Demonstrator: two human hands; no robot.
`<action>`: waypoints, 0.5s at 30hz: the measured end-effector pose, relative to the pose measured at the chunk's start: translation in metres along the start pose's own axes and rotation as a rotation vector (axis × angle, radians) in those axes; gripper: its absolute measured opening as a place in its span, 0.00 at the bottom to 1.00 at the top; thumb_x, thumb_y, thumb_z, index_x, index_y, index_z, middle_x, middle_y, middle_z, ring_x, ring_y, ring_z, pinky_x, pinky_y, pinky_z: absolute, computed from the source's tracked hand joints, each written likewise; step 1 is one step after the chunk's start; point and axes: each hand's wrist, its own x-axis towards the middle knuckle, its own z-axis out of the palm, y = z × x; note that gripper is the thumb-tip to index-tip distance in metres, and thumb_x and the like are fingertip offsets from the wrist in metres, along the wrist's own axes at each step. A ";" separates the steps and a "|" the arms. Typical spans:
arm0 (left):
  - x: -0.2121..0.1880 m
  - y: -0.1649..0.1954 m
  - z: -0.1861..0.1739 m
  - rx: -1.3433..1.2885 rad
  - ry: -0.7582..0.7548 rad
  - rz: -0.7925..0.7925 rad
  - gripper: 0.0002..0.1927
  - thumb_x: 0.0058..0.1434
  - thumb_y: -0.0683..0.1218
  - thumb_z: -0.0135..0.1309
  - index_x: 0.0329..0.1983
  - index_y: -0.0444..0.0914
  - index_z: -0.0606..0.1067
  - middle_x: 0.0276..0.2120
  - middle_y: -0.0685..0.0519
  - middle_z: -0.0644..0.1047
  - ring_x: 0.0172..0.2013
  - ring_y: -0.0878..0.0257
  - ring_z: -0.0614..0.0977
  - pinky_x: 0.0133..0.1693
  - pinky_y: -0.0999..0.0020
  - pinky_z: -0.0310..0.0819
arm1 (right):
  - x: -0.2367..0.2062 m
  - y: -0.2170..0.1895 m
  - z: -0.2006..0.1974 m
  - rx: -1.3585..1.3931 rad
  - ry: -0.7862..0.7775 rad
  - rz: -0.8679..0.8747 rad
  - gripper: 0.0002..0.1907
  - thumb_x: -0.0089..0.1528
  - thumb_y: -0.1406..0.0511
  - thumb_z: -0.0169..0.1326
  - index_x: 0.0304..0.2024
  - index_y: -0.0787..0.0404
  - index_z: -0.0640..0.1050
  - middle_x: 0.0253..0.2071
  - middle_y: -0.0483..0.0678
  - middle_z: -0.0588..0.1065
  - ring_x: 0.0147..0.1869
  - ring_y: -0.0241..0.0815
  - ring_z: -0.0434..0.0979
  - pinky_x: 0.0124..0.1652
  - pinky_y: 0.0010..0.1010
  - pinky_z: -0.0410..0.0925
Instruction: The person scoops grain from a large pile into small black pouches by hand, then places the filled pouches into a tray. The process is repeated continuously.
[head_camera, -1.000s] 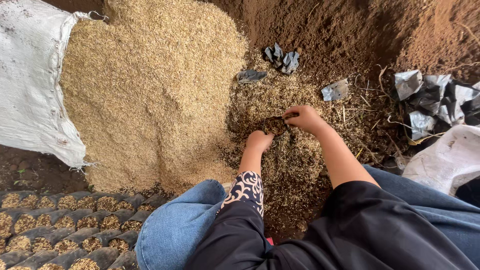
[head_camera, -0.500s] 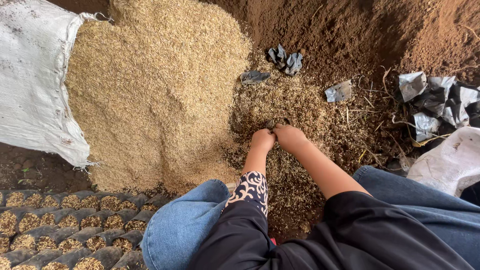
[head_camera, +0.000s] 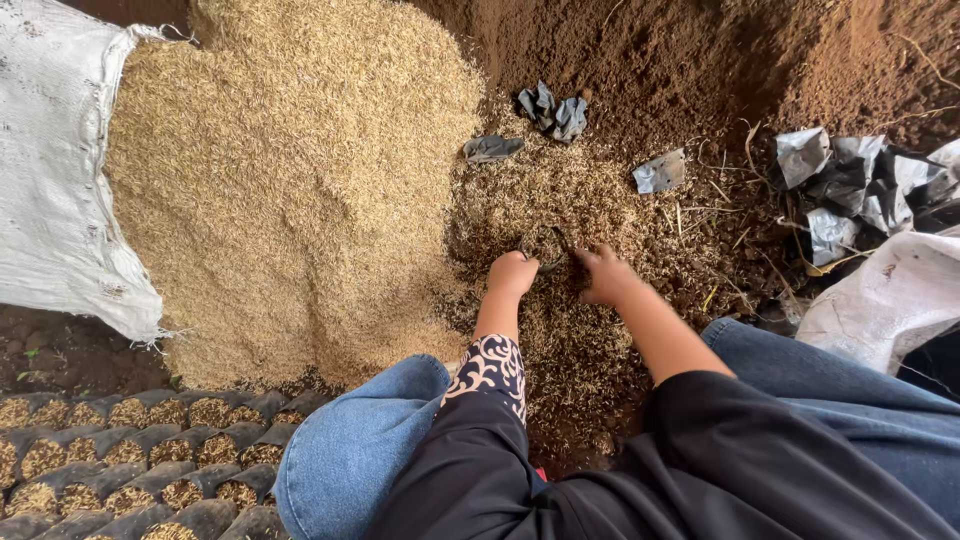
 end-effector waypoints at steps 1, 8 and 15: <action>0.000 0.000 0.000 0.009 0.005 0.004 0.17 0.68 0.53 0.48 0.32 0.36 0.76 0.22 0.52 0.74 0.21 0.63 0.72 0.28 0.62 0.68 | -0.007 -0.008 0.021 -0.035 0.019 0.038 0.41 0.54 0.65 0.65 0.69 0.44 0.65 0.72 0.58 0.56 0.62 0.62 0.68 0.52 0.49 0.71; -0.005 -0.002 -0.003 -0.010 0.043 0.007 0.19 0.69 0.55 0.46 0.34 0.36 0.76 0.23 0.51 0.74 0.22 0.62 0.73 0.30 0.62 0.69 | 0.018 0.020 0.015 0.385 0.007 0.198 0.13 0.68 0.70 0.51 0.52 0.53 0.81 0.47 0.51 0.81 0.44 0.42 0.83 0.45 0.35 0.79; -0.004 0.000 -0.001 0.022 0.099 0.035 0.18 0.66 0.54 0.50 0.40 0.34 0.78 0.30 0.47 0.79 0.32 0.56 0.82 0.39 0.57 0.74 | 0.009 -0.027 -0.073 0.753 -0.099 -0.024 0.15 0.61 0.72 0.55 0.51 0.57 0.80 0.44 0.52 0.81 0.38 0.35 0.81 0.37 0.26 0.76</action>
